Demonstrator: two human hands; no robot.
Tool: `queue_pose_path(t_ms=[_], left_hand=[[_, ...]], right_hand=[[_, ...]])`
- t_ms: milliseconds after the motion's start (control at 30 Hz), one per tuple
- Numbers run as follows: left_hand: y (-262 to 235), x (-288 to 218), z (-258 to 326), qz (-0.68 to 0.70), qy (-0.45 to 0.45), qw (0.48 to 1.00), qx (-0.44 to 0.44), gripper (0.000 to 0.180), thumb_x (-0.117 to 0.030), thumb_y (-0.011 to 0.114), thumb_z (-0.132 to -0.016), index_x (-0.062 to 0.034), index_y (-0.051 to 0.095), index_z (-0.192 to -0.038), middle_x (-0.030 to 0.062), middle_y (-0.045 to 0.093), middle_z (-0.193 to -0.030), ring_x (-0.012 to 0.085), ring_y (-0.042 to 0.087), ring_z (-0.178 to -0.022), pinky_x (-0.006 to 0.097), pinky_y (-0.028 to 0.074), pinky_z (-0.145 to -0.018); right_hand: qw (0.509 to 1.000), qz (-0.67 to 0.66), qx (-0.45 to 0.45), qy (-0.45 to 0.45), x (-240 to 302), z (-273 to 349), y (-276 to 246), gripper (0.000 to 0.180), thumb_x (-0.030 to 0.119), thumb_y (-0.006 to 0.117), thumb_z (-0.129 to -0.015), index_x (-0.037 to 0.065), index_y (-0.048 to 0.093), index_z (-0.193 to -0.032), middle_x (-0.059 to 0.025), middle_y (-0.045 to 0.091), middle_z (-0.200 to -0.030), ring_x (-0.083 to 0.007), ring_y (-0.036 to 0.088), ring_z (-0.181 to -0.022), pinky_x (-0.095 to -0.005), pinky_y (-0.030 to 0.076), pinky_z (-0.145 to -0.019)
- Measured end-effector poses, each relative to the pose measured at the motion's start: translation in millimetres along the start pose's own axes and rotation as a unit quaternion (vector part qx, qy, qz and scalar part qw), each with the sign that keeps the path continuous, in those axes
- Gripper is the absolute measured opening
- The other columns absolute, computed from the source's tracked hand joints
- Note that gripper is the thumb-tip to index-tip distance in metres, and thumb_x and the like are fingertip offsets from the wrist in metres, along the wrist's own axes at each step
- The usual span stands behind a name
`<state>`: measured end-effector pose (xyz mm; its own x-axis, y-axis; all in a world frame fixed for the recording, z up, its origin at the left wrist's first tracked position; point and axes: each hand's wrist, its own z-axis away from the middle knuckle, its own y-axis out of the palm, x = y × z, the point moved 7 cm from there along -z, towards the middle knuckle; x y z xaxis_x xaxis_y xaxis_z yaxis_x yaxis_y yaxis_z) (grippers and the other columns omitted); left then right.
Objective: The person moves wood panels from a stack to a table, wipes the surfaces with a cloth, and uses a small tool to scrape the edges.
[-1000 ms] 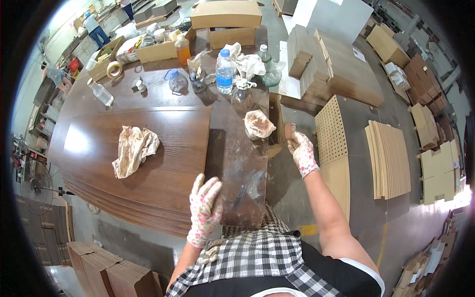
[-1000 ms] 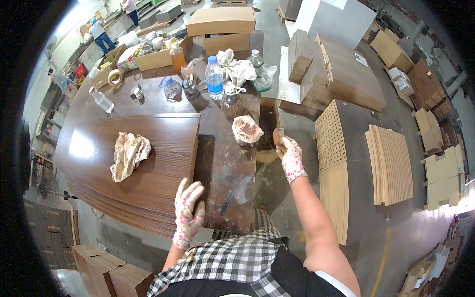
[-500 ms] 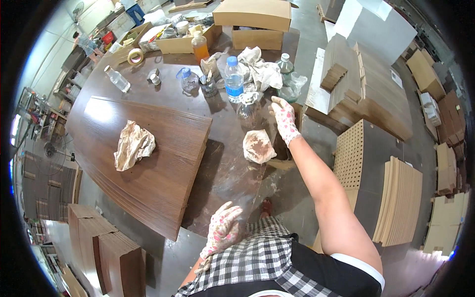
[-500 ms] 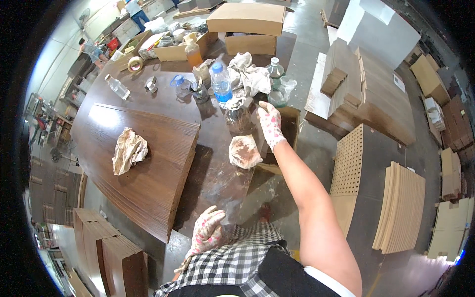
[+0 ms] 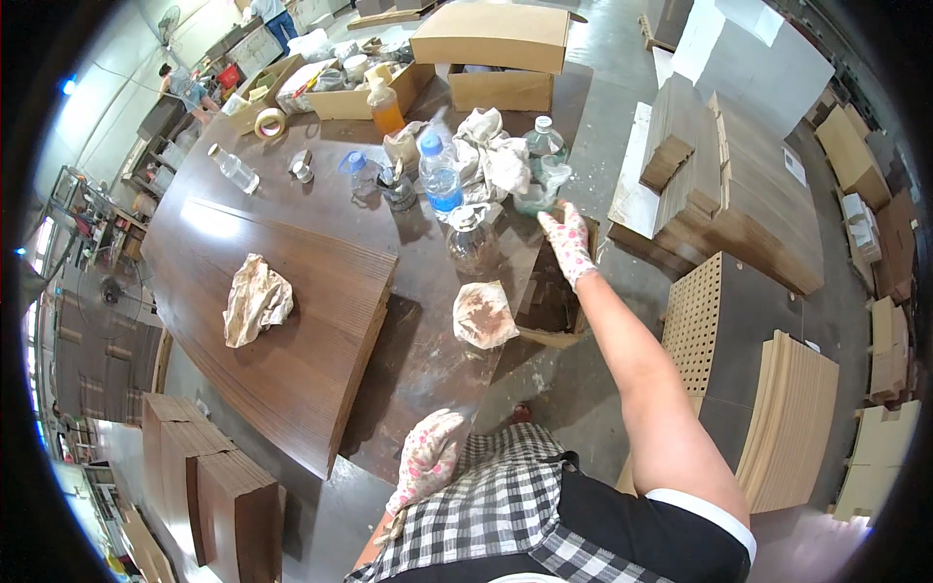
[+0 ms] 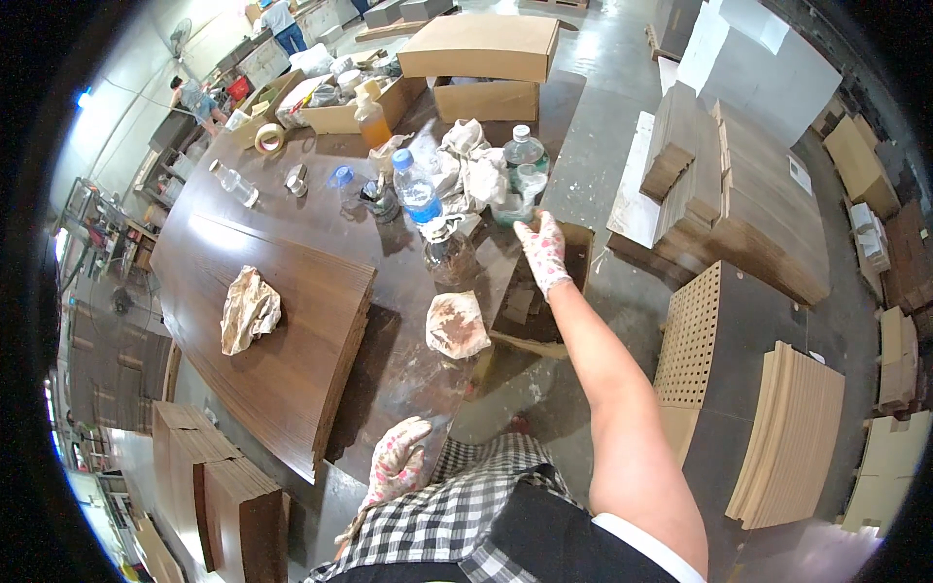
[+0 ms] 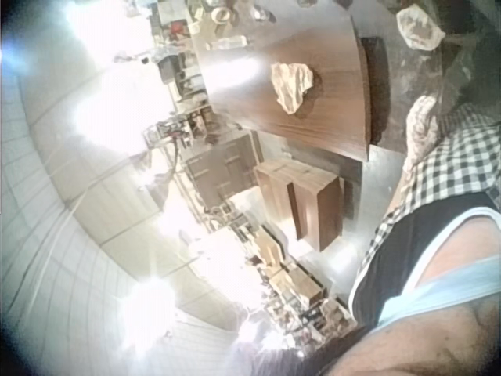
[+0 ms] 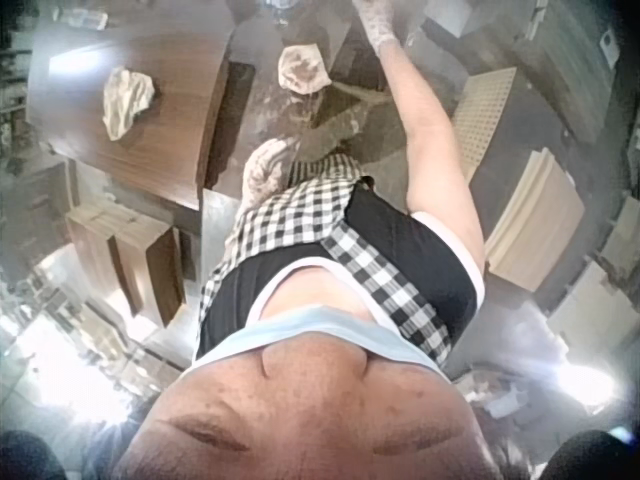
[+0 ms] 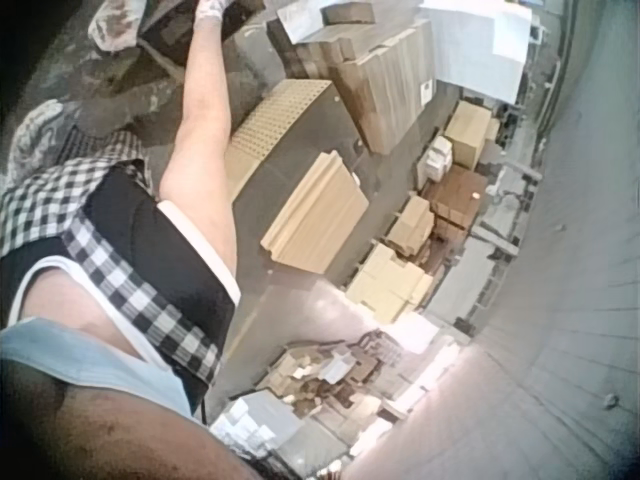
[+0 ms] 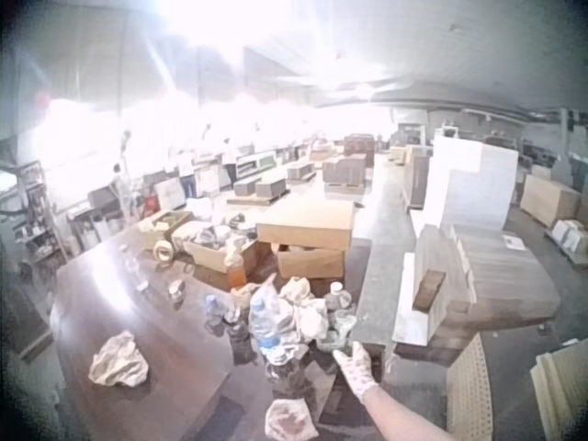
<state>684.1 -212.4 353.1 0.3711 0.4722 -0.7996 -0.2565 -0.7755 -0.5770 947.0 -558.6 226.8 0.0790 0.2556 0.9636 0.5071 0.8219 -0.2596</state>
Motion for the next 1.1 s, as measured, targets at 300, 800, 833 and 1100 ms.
queue_pose_path(t_ms=[300, 800, 833, 1100], left_hand=[[7, 2, -16, -0.005, -0.002, 1.000, 0.021, 0.040, 0.001, 0.056, -0.074, -0.0071, 0.059, -0.113, 0.0140, 0.058, -0.114, 0.0311, 0.052, -0.111, 0.039, 0.041, -0.096], [-80, 33, -44, -0.152, 0.049, 0.979, -0.129, 0.035, 0.006, 0.056, -0.068, -0.0077, 0.063, -0.100, 0.0120, 0.063, -0.102, 0.0318, 0.057, -0.105, 0.041, 0.044, -0.092], [-102, 38, -47, -0.154, 0.039, 0.970, -0.183, 0.033, 0.007, 0.056, -0.071, -0.0077, 0.064, -0.099, 0.0115, 0.063, -0.102, 0.0297, 0.057, -0.105, 0.039, 0.044, -0.093], [-161, 108, -117, -0.118, -0.026, 0.968, -0.221, 0.028, -0.005, 0.058, -0.079, -0.0084, 0.062, -0.106, 0.0142, 0.061, -0.107, 0.0300, 0.056, -0.105, 0.037, 0.044, -0.093]], right_hand=[[0.998, 0.025, -0.013, 0.053, -1, -53, 33, 0.053, 0.022, 0.066, -0.079, 0.000, 0.048, -0.123, -0.0175, 0.064, -0.095, -0.0288, 0.062, -0.088, -0.0362, 0.048, -0.079], [0.970, -0.240, -0.033, 0.018, 62, -25, -23, 0.035, 0.005, 0.045, -0.091, 0.006, 0.047, -0.126, -0.0044, 0.061, -0.093, -0.0061, 0.053, -0.062, -0.0197, 0.042, -0.053], [0.975, -0.221, -0.016, 0.011, 86, -21, -18, 0.035, 0.005, 0.045, -0.091, 0.006, 0.047, -0.126, -0.0045, 0.061, -0.098, -0.0061, 0.054, -0.065, -0.0193, 0.043, -0.056], [0.979, -0.147, 0.090, -0.110, 205, -70, 54, 0.030, 0.005, 0.050, -0.088, 0.004, 0.056, -0.118, -0.0050, 0.064, -0.097, -0.0079, 0.057, -0.071, -0.0201, 0.045, -0.059]])
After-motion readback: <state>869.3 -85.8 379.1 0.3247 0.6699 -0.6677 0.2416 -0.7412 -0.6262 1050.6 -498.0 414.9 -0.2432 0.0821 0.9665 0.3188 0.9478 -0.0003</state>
